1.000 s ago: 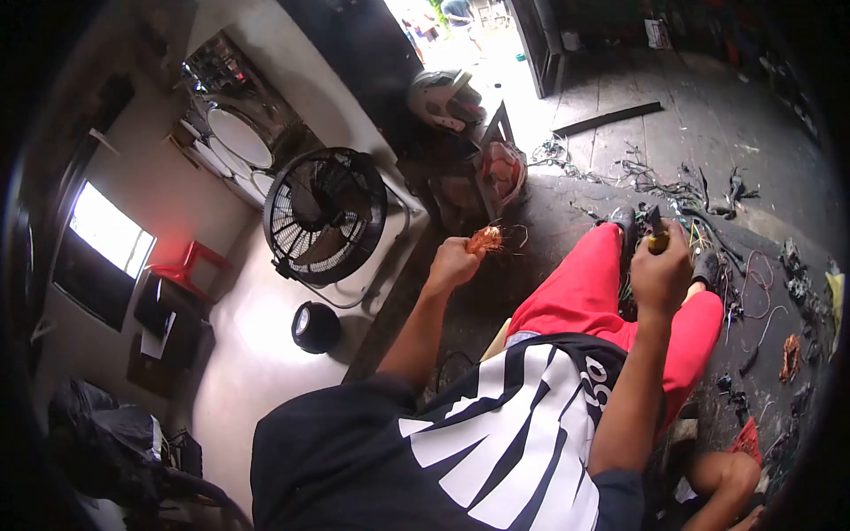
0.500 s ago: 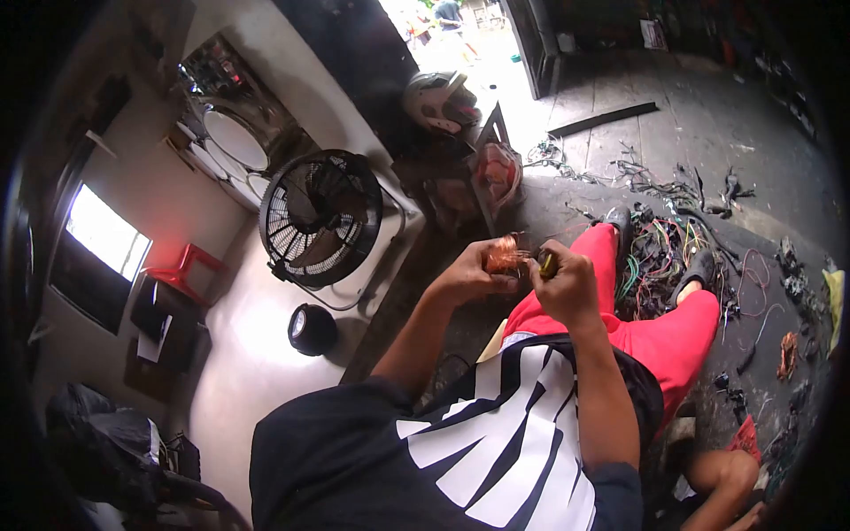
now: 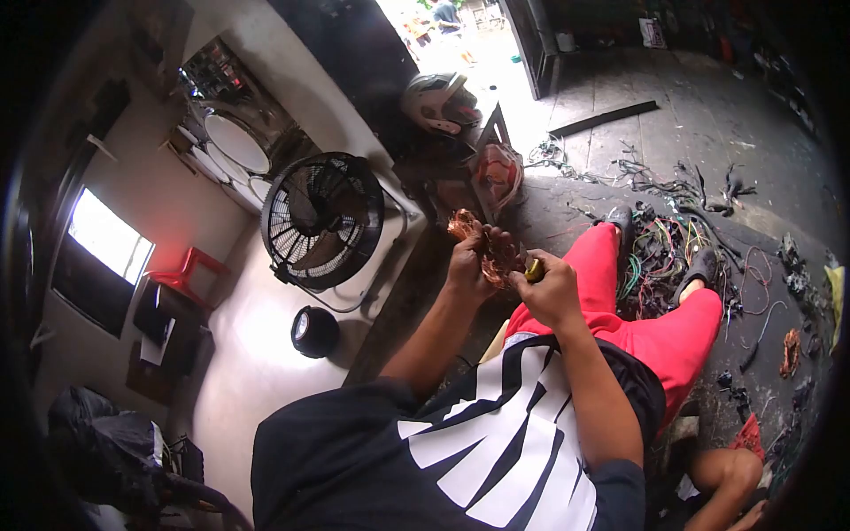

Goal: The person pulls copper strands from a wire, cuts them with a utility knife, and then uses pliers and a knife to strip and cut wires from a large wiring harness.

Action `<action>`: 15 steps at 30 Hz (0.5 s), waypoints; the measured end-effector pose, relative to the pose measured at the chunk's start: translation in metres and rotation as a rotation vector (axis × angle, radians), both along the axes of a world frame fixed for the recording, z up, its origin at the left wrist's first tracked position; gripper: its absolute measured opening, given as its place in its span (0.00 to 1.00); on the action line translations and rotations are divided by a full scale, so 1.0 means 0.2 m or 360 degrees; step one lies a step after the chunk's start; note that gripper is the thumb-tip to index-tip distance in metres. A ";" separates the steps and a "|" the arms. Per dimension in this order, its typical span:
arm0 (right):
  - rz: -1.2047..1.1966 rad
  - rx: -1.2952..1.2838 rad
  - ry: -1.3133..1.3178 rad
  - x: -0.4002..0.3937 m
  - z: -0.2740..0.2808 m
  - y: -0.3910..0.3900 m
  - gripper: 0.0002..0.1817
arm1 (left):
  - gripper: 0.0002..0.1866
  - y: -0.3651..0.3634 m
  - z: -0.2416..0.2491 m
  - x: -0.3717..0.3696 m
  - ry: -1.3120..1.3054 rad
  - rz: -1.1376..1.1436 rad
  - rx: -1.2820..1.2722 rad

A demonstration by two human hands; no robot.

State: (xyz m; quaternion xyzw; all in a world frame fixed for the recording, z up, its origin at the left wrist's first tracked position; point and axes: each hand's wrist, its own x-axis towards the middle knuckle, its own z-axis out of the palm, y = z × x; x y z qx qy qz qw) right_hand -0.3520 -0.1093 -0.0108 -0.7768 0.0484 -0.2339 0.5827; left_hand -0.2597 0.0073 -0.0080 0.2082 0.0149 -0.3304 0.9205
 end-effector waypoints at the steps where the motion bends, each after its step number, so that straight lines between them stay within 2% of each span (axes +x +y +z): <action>1: -0.0002 0.0045 -0.0018 0.01 -0.01 0.00 0.08 | 0.15 0.02 -0.02 0.03 0.0009 -0.0048 -0.0080; 3: 0.0069 0.0191 0.0010 0.02 -0.05 -0.01 0.10 | 0.14 0.06 -0.06 0.10 0.0032 -0.0138 -0.0239; 4: 0.0139 0.0291 0.0056 0.03 -0.08 -0.03 0.12 | 0.14 0.06 -0.02 0.08 0.0156 -0.0007 -0.0091; 7: 0.0250 0.0452 0.0091 0.01 -0.05 -0.04 0.14 | 0.15 0.08 -0.02 0.10 0.0044 0.0049 0.0016; 11: 0.0230 0.0834 0.0160 0.01 0.00 -0.06 0.16 | 0.18 0.09 -0.01 0.09 0.0030 0.0030 0.0010; 12: 0.0338 0.0964 0.0250 0.00 0.03 -0.06 0.18 | 0.19 0.10 0.01 0.07 0.0036 0.0009 -0.0044; 15: 0.0530 0.0784 0.0362 -0.02 0.06 -0.01 0.19 | 0.21 0.08 0.02 0.06 0.0019 0.0035 0.0031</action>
